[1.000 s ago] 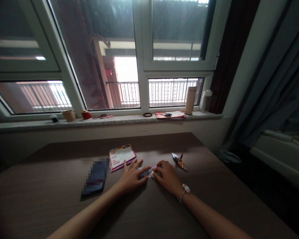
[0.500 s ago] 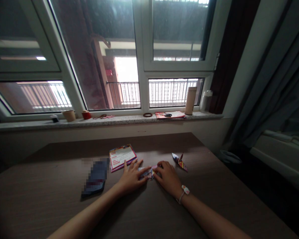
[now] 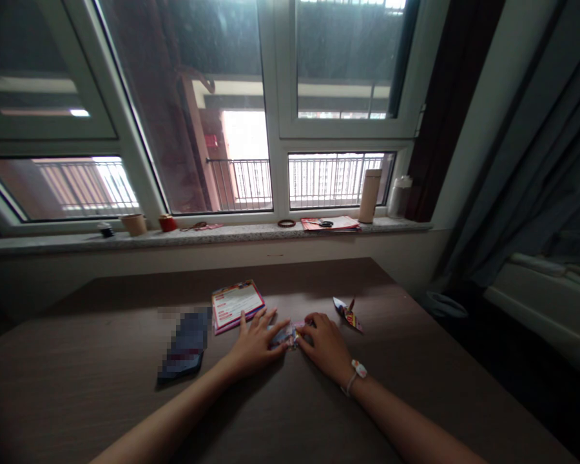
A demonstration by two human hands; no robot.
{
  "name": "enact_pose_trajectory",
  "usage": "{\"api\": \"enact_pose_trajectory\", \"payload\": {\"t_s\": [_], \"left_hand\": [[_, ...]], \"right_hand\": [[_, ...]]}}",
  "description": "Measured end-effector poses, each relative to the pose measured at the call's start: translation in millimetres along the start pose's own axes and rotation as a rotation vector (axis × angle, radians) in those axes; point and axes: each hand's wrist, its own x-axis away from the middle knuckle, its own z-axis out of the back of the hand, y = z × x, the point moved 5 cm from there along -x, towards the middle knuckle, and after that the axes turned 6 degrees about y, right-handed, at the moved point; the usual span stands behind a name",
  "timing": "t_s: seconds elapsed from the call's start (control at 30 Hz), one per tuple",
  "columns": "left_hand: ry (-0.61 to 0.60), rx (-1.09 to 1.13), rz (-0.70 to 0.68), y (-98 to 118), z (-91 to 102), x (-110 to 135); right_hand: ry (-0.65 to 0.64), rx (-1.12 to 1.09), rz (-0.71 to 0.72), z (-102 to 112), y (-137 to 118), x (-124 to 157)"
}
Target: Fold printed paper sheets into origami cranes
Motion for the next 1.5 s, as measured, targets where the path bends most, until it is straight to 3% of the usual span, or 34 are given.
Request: {"api": "enact_pose_trajectory", "payload": {"t_s": [0.47, 0.9, 1.5], "left_hand": [[0.04, 0.043, -0.024, 1, 2.7, 1], [-0.016, 0.033, 0.007, 2, 6.3, -1], [0.039, 0.036, 0.002, 3, 12.4, 4]], "right_hand": [[0.006, -0.009, -0.006, 1, -1, -1], [0.0, 0.005, -0.003, 1, -2, -3], [0.069, -0.192, -0.031, 8, 6, 2]]}}
